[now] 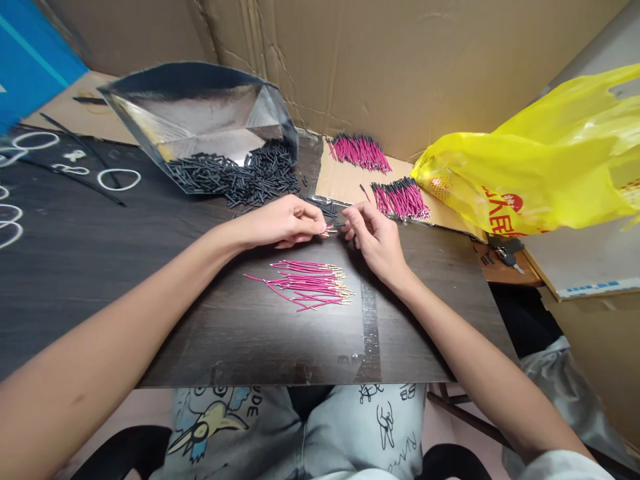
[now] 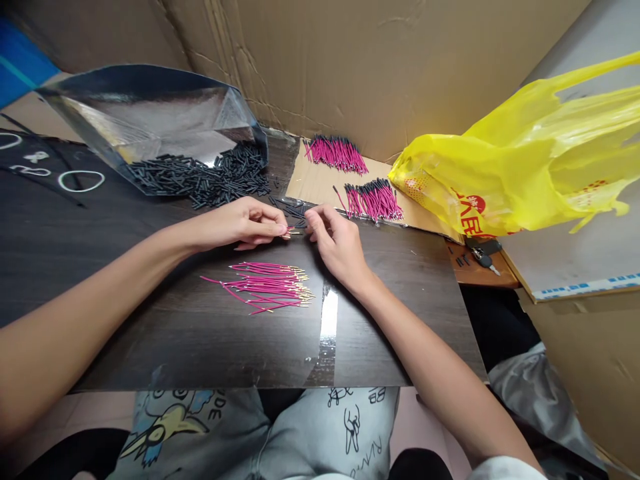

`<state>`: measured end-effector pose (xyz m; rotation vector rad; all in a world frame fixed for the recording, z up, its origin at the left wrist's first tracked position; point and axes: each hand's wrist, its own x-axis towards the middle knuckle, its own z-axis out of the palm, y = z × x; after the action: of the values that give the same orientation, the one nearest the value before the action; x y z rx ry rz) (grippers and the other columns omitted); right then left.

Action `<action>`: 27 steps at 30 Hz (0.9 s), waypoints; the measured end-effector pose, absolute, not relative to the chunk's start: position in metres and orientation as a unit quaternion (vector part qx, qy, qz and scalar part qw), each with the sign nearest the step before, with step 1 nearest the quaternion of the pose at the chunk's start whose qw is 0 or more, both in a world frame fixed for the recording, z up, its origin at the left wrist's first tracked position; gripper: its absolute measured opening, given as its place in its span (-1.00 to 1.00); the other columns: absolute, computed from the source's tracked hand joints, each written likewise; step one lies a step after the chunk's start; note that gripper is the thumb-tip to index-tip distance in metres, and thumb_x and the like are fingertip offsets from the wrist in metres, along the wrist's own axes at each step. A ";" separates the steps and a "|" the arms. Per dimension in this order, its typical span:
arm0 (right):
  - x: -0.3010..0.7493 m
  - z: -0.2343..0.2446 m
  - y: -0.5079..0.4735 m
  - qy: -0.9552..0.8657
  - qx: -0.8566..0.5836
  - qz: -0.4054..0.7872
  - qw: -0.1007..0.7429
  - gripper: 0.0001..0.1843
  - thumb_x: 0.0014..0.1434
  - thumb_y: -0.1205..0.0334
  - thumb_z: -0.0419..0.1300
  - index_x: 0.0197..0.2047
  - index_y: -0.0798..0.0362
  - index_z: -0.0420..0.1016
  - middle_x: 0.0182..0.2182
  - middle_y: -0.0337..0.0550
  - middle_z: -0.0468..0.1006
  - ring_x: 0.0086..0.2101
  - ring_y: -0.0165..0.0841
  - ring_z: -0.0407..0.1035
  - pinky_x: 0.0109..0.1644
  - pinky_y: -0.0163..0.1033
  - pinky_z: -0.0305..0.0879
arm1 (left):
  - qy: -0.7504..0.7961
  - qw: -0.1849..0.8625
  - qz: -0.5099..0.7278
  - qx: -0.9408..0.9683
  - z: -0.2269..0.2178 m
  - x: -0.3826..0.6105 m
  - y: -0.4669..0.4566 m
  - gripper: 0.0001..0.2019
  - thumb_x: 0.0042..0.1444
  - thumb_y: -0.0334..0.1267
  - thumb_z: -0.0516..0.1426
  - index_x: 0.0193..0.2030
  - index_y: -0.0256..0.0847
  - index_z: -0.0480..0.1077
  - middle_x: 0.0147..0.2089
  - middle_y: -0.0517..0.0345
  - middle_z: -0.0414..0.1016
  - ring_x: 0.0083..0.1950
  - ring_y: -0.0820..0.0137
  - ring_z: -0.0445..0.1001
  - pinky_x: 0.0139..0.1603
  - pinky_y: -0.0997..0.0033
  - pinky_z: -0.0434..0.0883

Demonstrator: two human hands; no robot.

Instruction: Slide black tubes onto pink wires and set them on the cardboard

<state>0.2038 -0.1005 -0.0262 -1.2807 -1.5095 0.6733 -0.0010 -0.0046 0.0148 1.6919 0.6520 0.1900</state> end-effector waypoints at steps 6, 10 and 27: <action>0.208 -0.029 -0.098 -0.733 -0.556 0.137 0.367 -0.89 0.35 0.17 0.28 -0.18 0.01 0.53 -0.22 -0.15 0.54 -0.18 -0.29 0.39 -0.04 -0.14 0.29 | 0.284 0.643 0.139 0.697 0.014 -0.003 0.000 -0.78 0.29 -0.28 0.21 -0.38 -0.32 0.43 -0.60 0.26 0.18 -0.62 0.59 0.10 -0.65 0.61 0.11; 0.199 -0.033 -0.097 -0.753 -0.588 0.071 0.287 -0.85 0.40 0.17 0.21 -0.21 0.05 0.48 -0.18 -0.06 0.52 -0.09 -0.20 0.38 -0.05 -0.11 0.27 | 0.287 0.639 0.140 0.700 0.013 -0.001 -0.001 -0.78 0.29 -0.30 0.22 -0.39 -0.33 0.41 -0.60 0.26 0.18 -0.63 0.60 0.10 -0.66 0.60 0.10; 0.193 -0.034 -0.087 -0.753 -0.616 0.029 0.229 -0.85 0.46 0.25 0.01 -0.12 0.08 0.36 -0.11 0.05 0.51 -0.16 -0.20 0.39 -0.27 -0.15 0.15 | 0.316 0.644 0.164 0.677 0.007 0.003 0.002 -0.80 0.27 -0.32 0.21 -0.39 -0.32 0.42 -0.64 0.30 0.13 -0.65 0.60 0.05 -0.71 0.62 0.10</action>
<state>0.1930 -0.0868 -0.0335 -1.6962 -2.0734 0.0799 0.0028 0.0023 0.0066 1.5415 0.7202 0.3745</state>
